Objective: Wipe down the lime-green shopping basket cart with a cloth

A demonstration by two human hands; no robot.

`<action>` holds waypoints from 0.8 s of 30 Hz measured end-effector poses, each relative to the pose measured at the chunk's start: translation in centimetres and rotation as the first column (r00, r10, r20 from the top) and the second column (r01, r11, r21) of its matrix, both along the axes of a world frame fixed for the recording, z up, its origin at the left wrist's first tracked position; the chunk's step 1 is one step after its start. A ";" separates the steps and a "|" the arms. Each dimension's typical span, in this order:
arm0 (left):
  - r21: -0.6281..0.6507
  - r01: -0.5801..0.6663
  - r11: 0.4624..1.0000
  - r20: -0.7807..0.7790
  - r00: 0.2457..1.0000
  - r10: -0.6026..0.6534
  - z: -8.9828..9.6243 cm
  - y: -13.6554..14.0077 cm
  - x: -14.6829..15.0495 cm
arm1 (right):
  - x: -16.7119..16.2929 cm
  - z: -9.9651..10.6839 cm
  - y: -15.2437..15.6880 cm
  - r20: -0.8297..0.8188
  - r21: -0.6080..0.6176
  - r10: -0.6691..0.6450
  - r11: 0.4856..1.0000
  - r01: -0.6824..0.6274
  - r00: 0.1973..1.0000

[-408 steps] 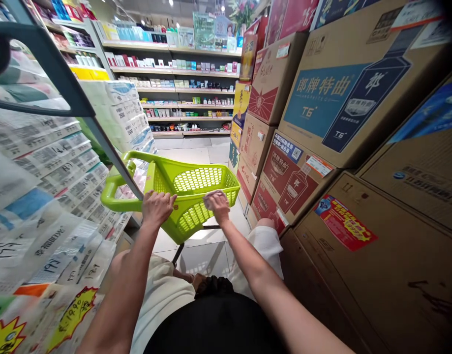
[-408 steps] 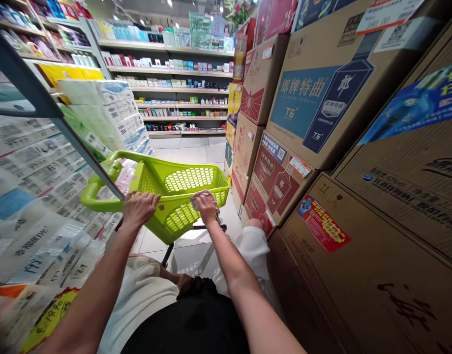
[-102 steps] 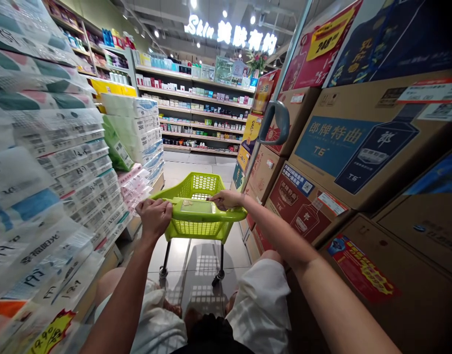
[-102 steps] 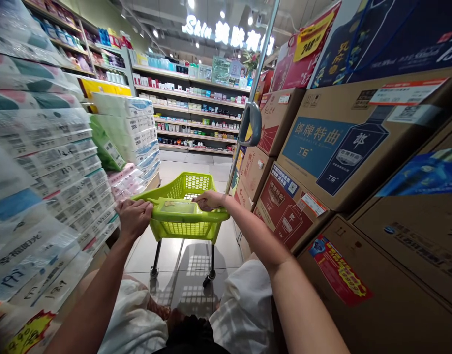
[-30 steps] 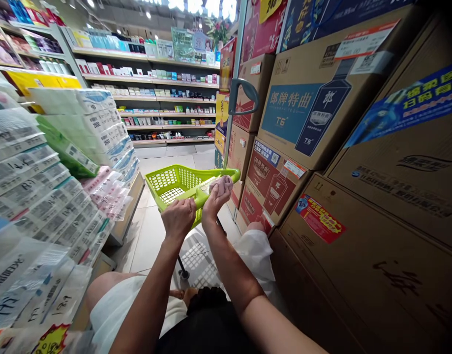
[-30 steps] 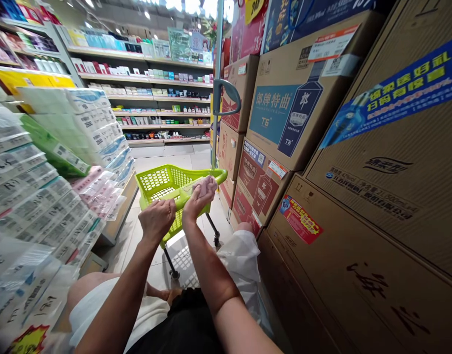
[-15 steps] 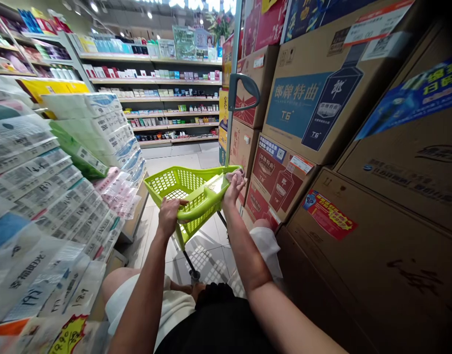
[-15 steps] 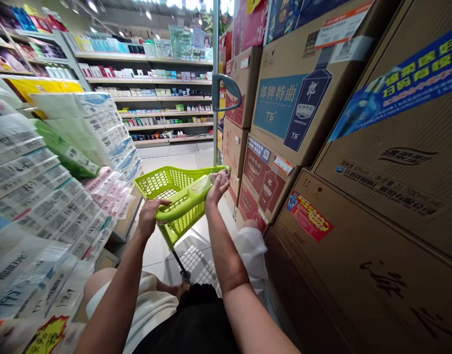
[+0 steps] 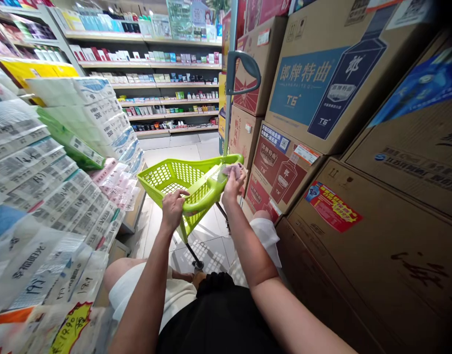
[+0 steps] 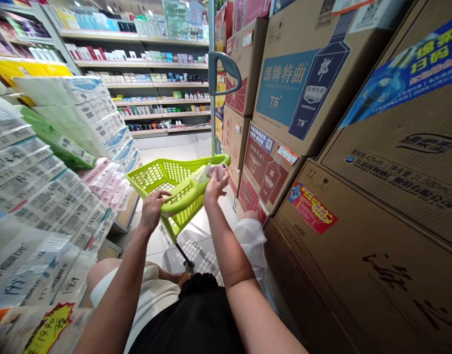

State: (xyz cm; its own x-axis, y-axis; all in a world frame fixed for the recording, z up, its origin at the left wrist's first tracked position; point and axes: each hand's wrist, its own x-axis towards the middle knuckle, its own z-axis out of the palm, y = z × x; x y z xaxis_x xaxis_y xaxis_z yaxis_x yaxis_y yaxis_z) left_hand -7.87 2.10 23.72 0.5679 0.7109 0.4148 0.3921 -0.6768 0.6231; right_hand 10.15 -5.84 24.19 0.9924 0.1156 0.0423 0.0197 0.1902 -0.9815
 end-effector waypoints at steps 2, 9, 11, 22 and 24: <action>0.017 -0.052 0.998 -0.009 0.999 0.052 -0.3 -1.0 0.8 | 0.7 0.2 -0.6 0.020 -0.102 -0.015 0.995 0.017 1.000; 0.052 -0.064 0.997 0.012 0.998 0.064 -0.9 -3.1 2.1 | -6.4 -2.2 -3.7 0.329 -0.182 0.163 0.977 -0.107 0.930; 0.076 -0.066 0.995 0.040 0.997 0.063 -1.5 -2.2 1.6 | -4.3 -1.5 -3.6 0.288 -0.204 0.170 0.972 -0.113 0.943; 0.004 -0.132 0.991 -0.052 0.990 0.132 -4.5 0.8 2.0 | -2.6 0.2 -4.2 0.439 -0.512 0.412 0.845 -0.155 0.799; 0.008 -0.124 0.992 -0.083 0.989 0.124 -4.2 0.6 2.0 | -1.4 0.9 -3.9 0.421 -0.566 0.444 0.810 -0.153 0.791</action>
State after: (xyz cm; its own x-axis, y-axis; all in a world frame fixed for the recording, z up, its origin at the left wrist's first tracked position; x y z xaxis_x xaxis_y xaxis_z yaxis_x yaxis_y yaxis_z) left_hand -5.86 2.72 19.48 0.5077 0.7771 0.3720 0.5235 -0.6212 0.5831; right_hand 8.73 -9.71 25.09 0.7422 0.5502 0.3826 0.5678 -0.2130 -0.7952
